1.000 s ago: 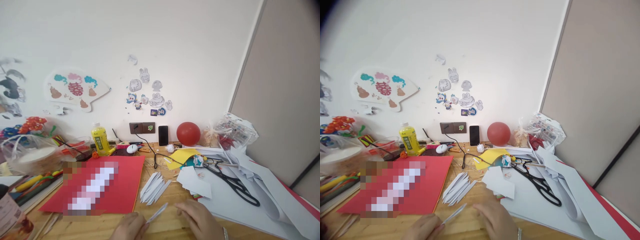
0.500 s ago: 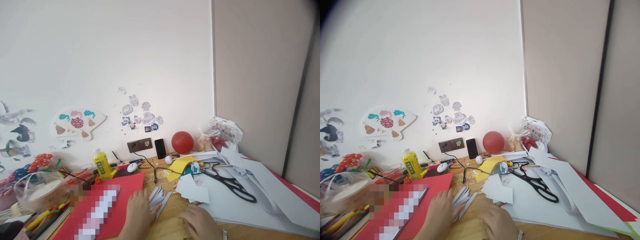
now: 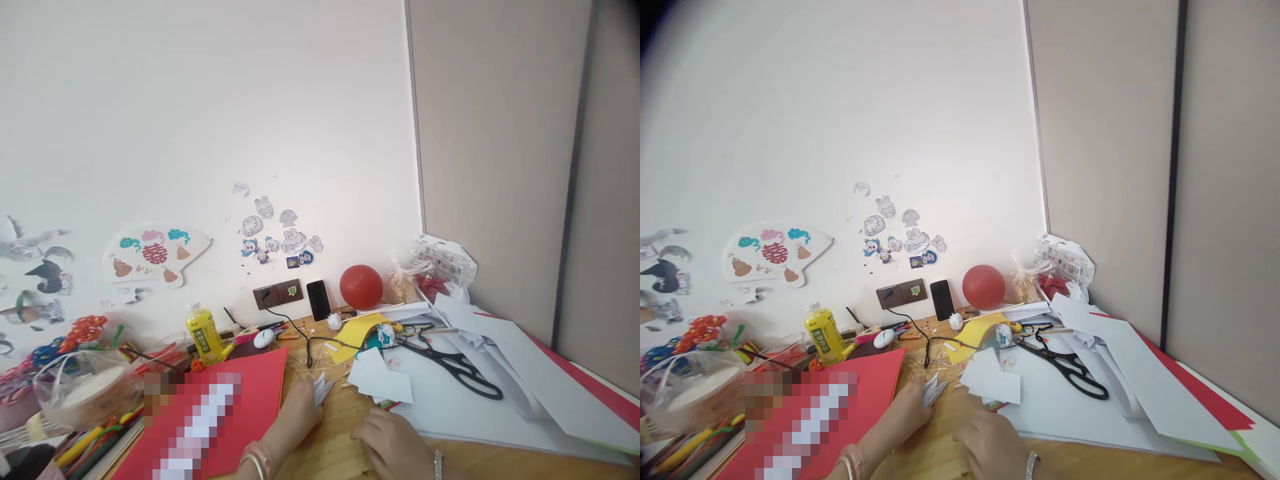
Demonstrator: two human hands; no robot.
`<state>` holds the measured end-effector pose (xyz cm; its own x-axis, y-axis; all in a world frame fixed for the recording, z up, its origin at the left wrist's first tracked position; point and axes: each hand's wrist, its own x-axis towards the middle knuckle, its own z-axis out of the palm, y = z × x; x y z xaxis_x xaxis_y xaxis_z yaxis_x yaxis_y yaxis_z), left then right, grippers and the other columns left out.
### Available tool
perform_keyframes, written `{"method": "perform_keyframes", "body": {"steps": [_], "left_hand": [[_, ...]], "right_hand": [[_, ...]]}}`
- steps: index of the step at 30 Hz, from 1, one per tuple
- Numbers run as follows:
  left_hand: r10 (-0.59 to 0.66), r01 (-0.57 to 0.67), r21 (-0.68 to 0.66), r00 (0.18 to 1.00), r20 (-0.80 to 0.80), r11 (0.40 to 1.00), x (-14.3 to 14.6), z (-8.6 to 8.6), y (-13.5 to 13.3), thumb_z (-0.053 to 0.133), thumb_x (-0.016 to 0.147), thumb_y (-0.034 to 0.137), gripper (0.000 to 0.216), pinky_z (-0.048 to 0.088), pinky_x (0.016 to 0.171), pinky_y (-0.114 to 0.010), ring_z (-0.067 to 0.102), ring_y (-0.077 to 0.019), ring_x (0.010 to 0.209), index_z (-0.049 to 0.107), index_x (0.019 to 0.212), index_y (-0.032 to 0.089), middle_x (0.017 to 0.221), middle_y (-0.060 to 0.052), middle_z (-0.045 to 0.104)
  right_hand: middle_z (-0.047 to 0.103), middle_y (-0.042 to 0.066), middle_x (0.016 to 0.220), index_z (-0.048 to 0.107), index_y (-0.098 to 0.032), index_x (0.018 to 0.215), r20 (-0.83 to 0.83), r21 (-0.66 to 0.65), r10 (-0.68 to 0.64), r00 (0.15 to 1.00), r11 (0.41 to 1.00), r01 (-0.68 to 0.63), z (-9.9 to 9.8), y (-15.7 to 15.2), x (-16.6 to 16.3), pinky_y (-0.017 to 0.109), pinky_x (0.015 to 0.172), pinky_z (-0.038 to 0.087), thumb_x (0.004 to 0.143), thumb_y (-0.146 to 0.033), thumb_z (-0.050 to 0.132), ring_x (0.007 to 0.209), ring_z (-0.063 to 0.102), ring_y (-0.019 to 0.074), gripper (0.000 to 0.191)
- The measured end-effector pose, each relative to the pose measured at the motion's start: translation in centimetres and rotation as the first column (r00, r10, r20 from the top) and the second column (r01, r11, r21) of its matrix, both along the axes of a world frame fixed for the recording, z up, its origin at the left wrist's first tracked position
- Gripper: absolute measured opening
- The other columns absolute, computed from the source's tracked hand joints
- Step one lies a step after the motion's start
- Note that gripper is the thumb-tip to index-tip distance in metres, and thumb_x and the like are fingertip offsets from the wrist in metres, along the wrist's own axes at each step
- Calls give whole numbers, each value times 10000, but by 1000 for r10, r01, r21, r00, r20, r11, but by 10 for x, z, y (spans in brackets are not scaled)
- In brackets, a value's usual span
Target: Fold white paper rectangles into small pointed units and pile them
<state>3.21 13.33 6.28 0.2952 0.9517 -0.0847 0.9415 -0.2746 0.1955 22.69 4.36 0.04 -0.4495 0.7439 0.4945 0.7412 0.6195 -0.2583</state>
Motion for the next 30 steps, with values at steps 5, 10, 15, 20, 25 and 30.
{"method": "perform_keyframes", "body": {"steps": [5, 10, 15, 20, 25, 30], "left_hand": [[38, -37, -9, 979, 200, 999, 1, -3, -2, 617, 948, 312, 302, 535, 820, -429, 623, -240, 990, 560, 1210, 172, 1200, -85, 582], [36, -59, 34, 878, 477, 998, -8, 0, -1, 612, 948, 312, 294, 536, 817, -427, 628, -248, 977, 566, 1199, 165, 1191, -75, 589], [35, -98, 53, 728, 685, 994, -22, -16, -5, 609, 953, 308, 288, 537, 818, -429, 625, -235, 978, 564, 1200, 167, 1184, -82, 589], [67, -105, 8, 685, 726, 994, -26, -40, -10, 612, 952, 305, 265, 548, 780, -402, 639, -215, 913, 577, 1171, 161, 1124, -70, 610], [40, -94, 45, 749, 661, 995, -28, -34, -1, 606, 954, 325, 276, 543, 794, -413, 633, -232, 946, 578, 1173, 160, 1149, -71, 602], [-125, 99, 78, 850, 513, 992, -26, -9, -4, 609, 950, 334, 245, 542, 766, -394, 639, -217, 890, 599, 1110, 148, 1072, -53, 622]], "right_hand": [[709, 68, 836, 685, -174, 971, 14, -5, 6, 1000, 1000, -6, 0, 0, -1, 271, 671, 426, 793, -59, 501, 781, 611, 204, 281], [706, 67, 799, 690, -171, 947, 41, -18, 6, 999, 1000, -5, -1, 2, -2, 270, 643, 415, 738, -59, 544, 756, 608, 211, 279], [703, 60, 826, 684, -181, 962, 41, -37, 4, 999, 999, -3, 2, -1, -1, 261, 668, 410, 789, -55, 513, 776, 609, 200, 273], [697, 61, 848, 676, -180, 992, 33, -49, 11, 999, 999, -9, 7, -5, 0, 259, 685, 419, 806, -45, 492, 799, 606, 197, 294], [692, 62, 857, 678, -170, 965, 30, -45, 32, 999, 999, -31, 11, -6, 0, 254, 695, 432, 795, -32, 483, 800, 598, 189, 293], [678, 52, 816, 673, -175, 931, -4, 0, 33, 999, 999, -33, 12, -7, 0, 253, 689, 435, 803, -33, 470, 777, 597, 188, 279]]}}
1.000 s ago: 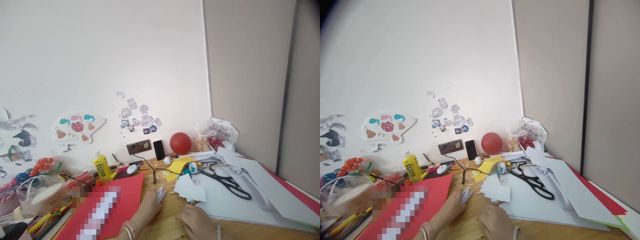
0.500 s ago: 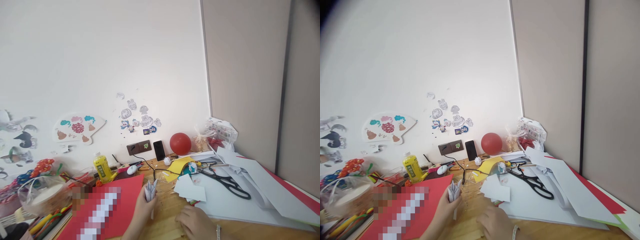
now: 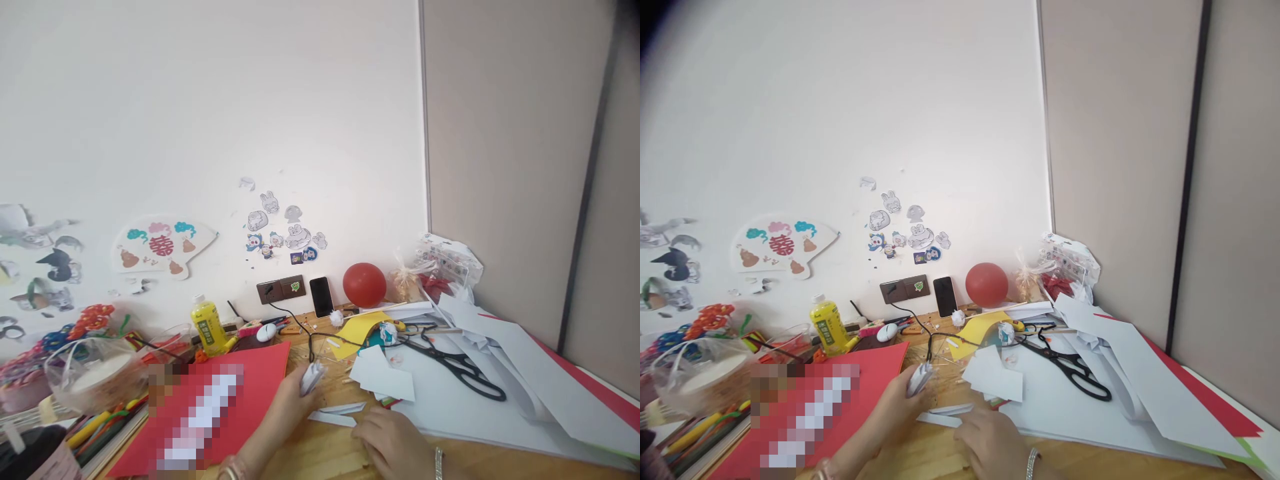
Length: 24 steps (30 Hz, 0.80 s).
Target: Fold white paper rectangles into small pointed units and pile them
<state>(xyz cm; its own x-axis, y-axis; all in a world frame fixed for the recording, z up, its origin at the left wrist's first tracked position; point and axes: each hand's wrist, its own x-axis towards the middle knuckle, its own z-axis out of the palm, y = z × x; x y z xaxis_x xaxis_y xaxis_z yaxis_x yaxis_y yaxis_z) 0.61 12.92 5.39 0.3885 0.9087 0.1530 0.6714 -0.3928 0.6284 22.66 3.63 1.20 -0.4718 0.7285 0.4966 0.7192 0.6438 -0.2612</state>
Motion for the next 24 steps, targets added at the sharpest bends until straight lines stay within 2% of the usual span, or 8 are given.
{"method": "perform_keyframes", "body": {"steps": [5, 7, 13, 18, 21, 24], "left_hand": [[-239, 248, 27, 953, -188, 968, 11, 14, -21, 710, 824, 199, 81, 481, 814, -332, 604, -207, 905, 648, 875, 202, 969, -30, 638], [-277, 292, 28, 930, -241, 956, 15, 17, -26, 719, 801, 180, 115, 472, 813, -315, 601, -210, 917, 653, 887, 218, 979, -35, 640], [-330, 355, 8, 877, -349, 935, 23, 18, -24, 598, 957, 328, 185, 503, 860, -434, 619, -219, 967, 629, 1052, 172, 1107, -62, 626], [-250, 268, 25, 926, -283, 963, 22, 10, -18, 604, 954, 320, 242, 517, 852, -438, 615, -232, 996, 596, 1151, 180, 1184, -79, 596], [-120, 125, 30, 984, -129, 992, 18, 1, -13, 605, 954, 325, 246, 529, 826, -424, 625, -233, 968, 597, 1144, 169, 1156, -70, 605], [18, -17, -10, 998, 63, 1000, 11, -10, -9, 599, 958, 325, 269, 539, 805, -417, 633, -232, 947, 581, 1171, 161, 1140, -69, 607]], "right_hand": [[692, 56, 835, 670, -185, 940, -73, 35, -11, 997, 999, 14, 1, -2, 1, 264, 692, 435, 767, -25, 450, 792, 596, 196, 323], [695, 59, 850, 668, -185, 959, -106, 39, -28, 994, 999, 33, 3, -3, 2, 274, 695, 434, 749, -29, 456, 796, 595, 202, 337], [692, 52, 851, 659, -190, 954, -161, 39, -64, 985, 997, 71, 4, -3, 6, 295, 685, 428, 717, -24, 455, 781, 594, 211, 354], [677, 55, 814, 643, -187, 935, -224, 116, -60, 973, 989, 88, 3, -3, 7, 288, 668, 424, 744, -17, 420, 754, 583, 204, 340], [673, 56, 799, 637, -187, 919, -244, 119, -85, 966, 986, 117, 3, -4, 7, 282, 667, 426, 746, -22, 419, 749, 579, 202, 324], [677, 51, 793, 629, -193, 895, -252, 112, -95, 963, 986, 127, 3, -4, 6, 282, 666, 420, 761, -28, 419, 743, 582, 202, 299]]}}
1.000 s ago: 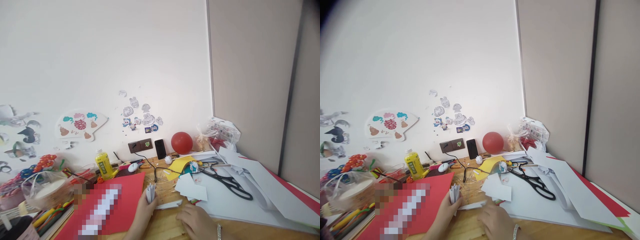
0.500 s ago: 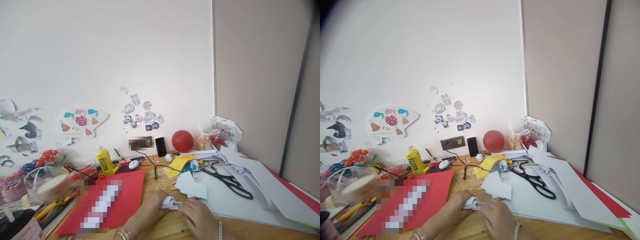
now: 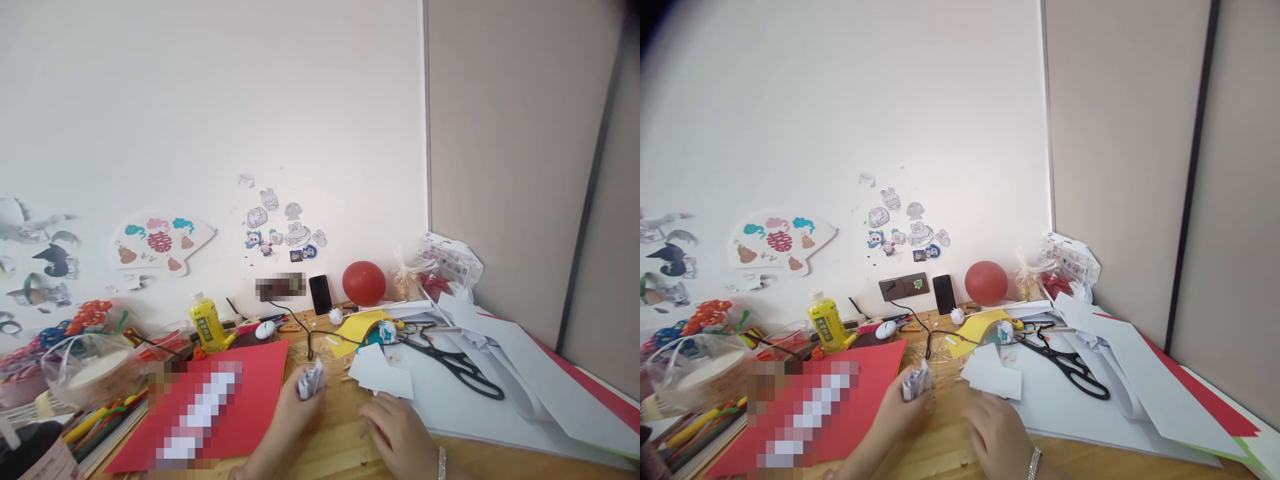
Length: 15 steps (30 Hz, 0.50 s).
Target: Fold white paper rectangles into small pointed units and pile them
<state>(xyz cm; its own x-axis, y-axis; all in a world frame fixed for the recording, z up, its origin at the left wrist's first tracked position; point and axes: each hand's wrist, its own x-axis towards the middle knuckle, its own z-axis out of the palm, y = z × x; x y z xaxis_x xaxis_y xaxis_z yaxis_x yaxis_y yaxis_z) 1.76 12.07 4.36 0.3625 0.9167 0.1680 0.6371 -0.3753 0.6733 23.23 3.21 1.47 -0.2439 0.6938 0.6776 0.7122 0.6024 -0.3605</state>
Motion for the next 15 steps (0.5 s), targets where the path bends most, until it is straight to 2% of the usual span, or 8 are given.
{"method": "perform_keyframes", "body": {"steps": [3, 7, 15], "left_hand": [[75, -66, -70, 989, 129, 995, -5, -13, 1, 599, 961, 312, 284, 547, 790, -410, 637, -220, 935, 561, 1201, 166, 1147, -78, 603], [134, -112, -135, 977, 168, 985, -8, -19, 2, 604, 957, 314, 276, 554, 766, -395, 642, -213, 907, 570, 1185, 163, 1132, -73, 608], [280, -278, -43, 959, 50, 960, -6, 20, 35, 611, 951, 309, 307, 532, 829, -439, 620, -243, 996, 554, 1219, 171, 1213, -88, 576]], "right_hand": [[677, 46, 784, 623, -196, 879, 7, -4, 9, 1000, 1000, -9, 0, 0, -1, 282, 666, 413, 780, -33, 414, 740, 584, 201, 283], [671, 48, 771, 625, -194, 873, 21, -18, 24, 1000, 1000, -23, 0, 0, -1, 279, 659, 410, 768, -31, 416, 732, 578, 200, 286], [670, 45, 768, 634, -194, 885, 22, -35, 29, 999, 999, -28, -4, 1, 0, 277, 650, 410, 762, -28, 423, 718, 589, 199, 295]]}}
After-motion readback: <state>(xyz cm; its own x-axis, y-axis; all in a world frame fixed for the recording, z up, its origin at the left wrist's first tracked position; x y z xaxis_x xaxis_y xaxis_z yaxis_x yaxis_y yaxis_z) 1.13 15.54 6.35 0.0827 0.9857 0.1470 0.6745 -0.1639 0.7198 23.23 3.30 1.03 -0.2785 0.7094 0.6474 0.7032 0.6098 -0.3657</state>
